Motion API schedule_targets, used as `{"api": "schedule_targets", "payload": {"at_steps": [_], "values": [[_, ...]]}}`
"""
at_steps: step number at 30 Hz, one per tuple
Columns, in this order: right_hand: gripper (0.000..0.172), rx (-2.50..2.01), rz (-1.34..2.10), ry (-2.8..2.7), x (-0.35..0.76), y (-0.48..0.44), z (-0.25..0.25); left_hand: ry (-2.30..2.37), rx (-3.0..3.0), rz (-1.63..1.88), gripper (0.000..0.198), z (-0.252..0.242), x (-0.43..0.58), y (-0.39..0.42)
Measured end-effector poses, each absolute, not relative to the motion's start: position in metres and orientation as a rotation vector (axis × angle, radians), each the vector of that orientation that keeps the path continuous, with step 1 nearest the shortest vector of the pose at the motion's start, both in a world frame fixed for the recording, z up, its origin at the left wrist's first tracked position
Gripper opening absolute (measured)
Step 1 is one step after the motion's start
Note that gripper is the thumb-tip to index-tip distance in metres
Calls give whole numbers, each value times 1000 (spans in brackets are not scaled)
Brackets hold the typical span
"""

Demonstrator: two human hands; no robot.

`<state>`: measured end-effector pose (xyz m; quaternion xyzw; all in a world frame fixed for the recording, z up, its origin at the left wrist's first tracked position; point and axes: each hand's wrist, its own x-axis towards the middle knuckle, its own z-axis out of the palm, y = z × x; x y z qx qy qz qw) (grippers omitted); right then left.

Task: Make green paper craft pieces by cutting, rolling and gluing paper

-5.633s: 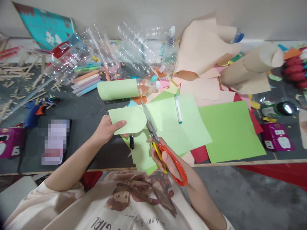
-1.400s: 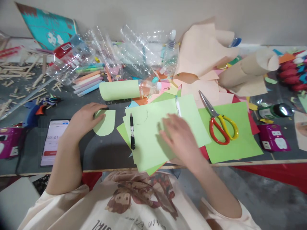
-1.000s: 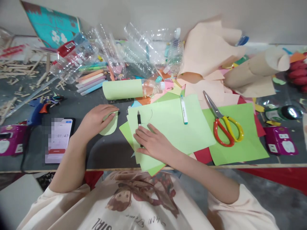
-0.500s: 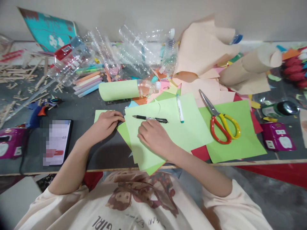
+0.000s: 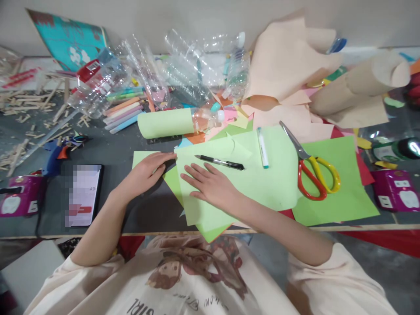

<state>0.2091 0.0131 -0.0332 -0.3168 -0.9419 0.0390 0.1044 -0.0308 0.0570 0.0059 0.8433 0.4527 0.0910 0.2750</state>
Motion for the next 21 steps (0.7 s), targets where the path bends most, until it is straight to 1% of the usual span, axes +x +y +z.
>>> {"api": "schedule_targets", "payload": {"at_steps": [2, 5, 7, 8, 9, 12, 14, 18, 21], "values": [[44, -1024, 132, -2763, 212, 16, -21, 1262, 2286, 259, 48, 7, -33, 60], [31, -1204, 233, -2750, 202, 21, -3, 1349, 2234, 275, 48, 7, -33, 61], [27, -1214, 327, -2744, 188, 21, -1, 1370, 2135, 299, 49, 9, -32, 59], [28, -1182, 374, -2736, 180, 20, -3, 1356, 2078, 305, 50, 10, -31, 58], [33, -1174, 416, -2713, 173, 19, -8, 1331, 2024, 304, 52, 12, -30, 57], [60, -1260, 551, -2600, 158, 14, -26, 1274, 1909, 292, 57, 15, -30, 53], [68, -1298, 624, -2531, 155, 12, -35, 1271, 1852, 312, 59, 14, -30, 52], [69, -1265, 615, -2449, 159, 13, -37, 1204, 1706, 396, 59, 6, -28, 52], [61, -1164, 516, -2433, 163, 16, -33, 1144, 1564, 515, 56, -2, -23, 51]]}}
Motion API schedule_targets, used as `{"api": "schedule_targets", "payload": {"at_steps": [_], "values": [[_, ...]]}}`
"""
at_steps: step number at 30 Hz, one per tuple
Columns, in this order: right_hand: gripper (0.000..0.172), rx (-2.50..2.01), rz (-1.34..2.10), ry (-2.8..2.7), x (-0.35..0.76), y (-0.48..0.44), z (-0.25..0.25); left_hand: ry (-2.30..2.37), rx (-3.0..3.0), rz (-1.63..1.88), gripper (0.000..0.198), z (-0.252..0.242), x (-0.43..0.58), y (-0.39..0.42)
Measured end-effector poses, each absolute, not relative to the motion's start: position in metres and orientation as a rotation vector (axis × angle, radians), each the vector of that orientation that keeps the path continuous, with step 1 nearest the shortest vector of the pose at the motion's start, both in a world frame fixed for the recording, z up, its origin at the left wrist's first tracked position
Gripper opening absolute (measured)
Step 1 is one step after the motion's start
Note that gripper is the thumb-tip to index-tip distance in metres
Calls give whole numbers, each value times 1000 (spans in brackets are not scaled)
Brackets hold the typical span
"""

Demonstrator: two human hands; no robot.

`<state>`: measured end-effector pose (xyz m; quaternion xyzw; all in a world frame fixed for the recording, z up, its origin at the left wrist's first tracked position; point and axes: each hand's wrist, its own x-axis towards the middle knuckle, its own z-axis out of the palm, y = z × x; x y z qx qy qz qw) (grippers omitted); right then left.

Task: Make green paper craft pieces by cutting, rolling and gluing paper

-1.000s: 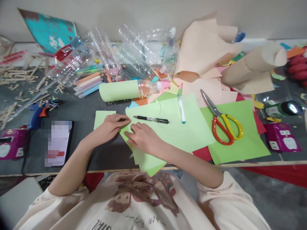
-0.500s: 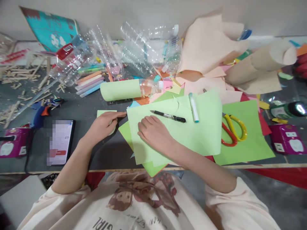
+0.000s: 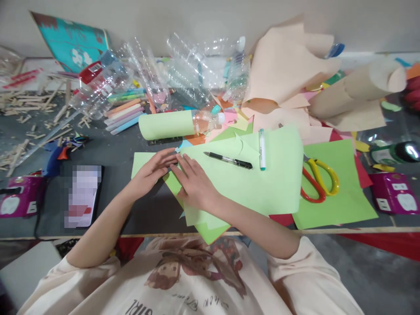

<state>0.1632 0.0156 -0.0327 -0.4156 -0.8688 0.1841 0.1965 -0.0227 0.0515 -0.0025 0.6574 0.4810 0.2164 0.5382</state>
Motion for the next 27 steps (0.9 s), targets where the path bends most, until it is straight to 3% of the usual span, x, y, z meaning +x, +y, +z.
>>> {"api": "schedule_targets", "payload": {"at_steps": [4, 8, 15, 20, 27], "values": [[39, -983, 224, -2362, 170, 19, -26, 1096, 1460, 591, 60, -13, -16, 44], [25, -895, 32, -2314, 183, 18, -6, 881, 1661, 392, 68, -13, -10, 31], [34, -1380, 175, -2396, 208, 20, 50, 575, 2316, 241, 59, -11, 32, 4], [30, -1099, 798, -2574, 191, 45, 23, 392, 2631, 125, 54, -25, 59, -15], [39, -1122, 503, -2613, 182, 57, -27, 301, 2692, 262, 45, 4, 34, -17]]}}
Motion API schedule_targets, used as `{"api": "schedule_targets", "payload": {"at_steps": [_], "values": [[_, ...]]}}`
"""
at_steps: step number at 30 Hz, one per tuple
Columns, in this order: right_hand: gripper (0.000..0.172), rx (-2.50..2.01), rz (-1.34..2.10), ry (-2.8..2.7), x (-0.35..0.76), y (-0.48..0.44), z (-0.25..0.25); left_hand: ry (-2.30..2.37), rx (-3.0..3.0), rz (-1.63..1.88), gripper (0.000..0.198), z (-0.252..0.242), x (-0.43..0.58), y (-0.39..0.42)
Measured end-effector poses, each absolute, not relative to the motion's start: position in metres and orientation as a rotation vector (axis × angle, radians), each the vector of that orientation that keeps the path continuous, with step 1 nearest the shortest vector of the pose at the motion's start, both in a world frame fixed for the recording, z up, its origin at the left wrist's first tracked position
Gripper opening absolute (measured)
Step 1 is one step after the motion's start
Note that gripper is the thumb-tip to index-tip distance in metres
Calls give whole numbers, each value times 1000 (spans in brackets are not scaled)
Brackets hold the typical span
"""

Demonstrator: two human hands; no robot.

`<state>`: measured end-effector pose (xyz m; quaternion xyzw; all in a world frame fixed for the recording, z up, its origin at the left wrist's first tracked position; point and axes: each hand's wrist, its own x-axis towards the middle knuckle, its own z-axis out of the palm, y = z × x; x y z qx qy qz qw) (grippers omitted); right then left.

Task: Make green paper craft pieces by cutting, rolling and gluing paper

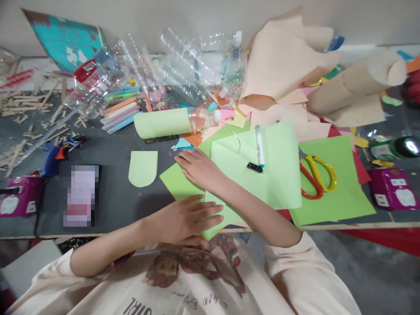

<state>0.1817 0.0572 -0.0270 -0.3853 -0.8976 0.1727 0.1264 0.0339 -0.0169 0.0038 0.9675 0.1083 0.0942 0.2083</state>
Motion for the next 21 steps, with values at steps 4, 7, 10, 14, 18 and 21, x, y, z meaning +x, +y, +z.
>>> {"api": "schedule_targets", "payload": {"at_steps": [4, 7, 10, 14, 18, 21], "values": [[38, -1105, 486, -2580, 183, 54, -28, 955, 2511, 446, 41, 7, -6, 3], [38, -1091, 515, -2548, 185, 53, -28, 1507, 2256, 463, 44, 4, -28, 20], [37, -1060, 538, -2523, 188, 54, -28, 1562, 2108, 496, 52, 2, -35, 27], [37, -1032, 580, -2508, 191, 55, -26, 1489, 1775, 514, 48, 2, -22, 25], [35, -1149, 567, -2430, 191, 55, -17, 1410, 1255, 260, 34, 5, -4, 25], [27, -1229, 573, -2506, 192, 55, -4, 1365, 1130, 203, 26, 7, 5, 23]]}}
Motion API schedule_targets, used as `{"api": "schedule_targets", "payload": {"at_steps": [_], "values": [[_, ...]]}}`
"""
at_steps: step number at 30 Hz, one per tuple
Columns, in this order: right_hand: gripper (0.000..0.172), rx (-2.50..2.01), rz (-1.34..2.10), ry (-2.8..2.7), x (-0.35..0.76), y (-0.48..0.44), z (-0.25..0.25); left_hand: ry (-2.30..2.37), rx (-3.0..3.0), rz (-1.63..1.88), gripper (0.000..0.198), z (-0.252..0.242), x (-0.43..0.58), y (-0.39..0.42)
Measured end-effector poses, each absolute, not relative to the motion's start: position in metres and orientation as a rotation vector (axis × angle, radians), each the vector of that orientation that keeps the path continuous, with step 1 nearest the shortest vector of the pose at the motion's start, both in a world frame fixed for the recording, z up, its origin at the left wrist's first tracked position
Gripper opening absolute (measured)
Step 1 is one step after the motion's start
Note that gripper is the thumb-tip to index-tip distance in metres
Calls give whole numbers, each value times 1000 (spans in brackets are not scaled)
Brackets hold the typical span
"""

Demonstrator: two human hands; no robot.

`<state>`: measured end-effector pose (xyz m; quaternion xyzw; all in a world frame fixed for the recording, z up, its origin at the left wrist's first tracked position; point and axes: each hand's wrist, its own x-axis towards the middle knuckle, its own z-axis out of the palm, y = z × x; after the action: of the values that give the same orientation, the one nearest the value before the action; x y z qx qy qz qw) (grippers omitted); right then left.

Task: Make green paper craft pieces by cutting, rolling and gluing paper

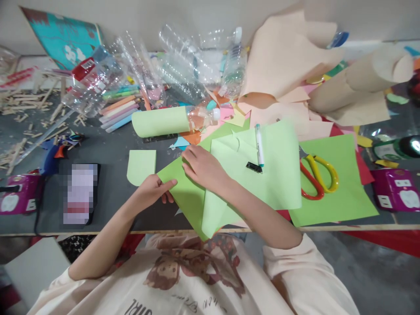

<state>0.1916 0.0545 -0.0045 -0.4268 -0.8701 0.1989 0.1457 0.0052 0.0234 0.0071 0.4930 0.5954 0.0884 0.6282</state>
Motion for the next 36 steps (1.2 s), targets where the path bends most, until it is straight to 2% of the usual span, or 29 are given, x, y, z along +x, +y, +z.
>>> {"api": "schedule_targets", "payload": {"at_steps": [6, 12, 16, 19, 24, 27, 28, 31, 32, 36], "values": [[25, -1222, 595, -2915, 192, 52, 24, 1304, 1057, 254, 25, 3, 8, 16], [22, -1273, 603, -3102, 196, 57, 37, 1286, 1058, 399, 59, 8, 2, 18], [21, -1394, 588, -3192, 200, 59, 42, 1310, 1056, 429, 64, 14, -2, 19], [21, -1487, 570, -3282, 202, 58, 47, 1376, 1045, 469, 61, 16, -7, 19], [19, -1686, 557, -3364, 206, 61, 54, 1532, 1045, 617, 33, 21, -32, 16], [17, -1728, 552, -3355, 207, 63, 59, 1600, 980, 706, 28, 22, -45, 12], [18, -1721, 552, -3343, 206, 63, 61, 1596, 960, 711, 28, 22, -46, 10], [39, -1711, 549, -3285, 197, 61, 62, 1541, 1006, 598, 31, 17, -40, 2], [41, -1721, 537, -3272, 192, 60, 61, 1528, 1054, 544, 31, 14, -36, -2], [23, -1857, 479, -3252, 175, 54, 52, 1501, 1251, 497, 28, 3, -25, -10]]}}
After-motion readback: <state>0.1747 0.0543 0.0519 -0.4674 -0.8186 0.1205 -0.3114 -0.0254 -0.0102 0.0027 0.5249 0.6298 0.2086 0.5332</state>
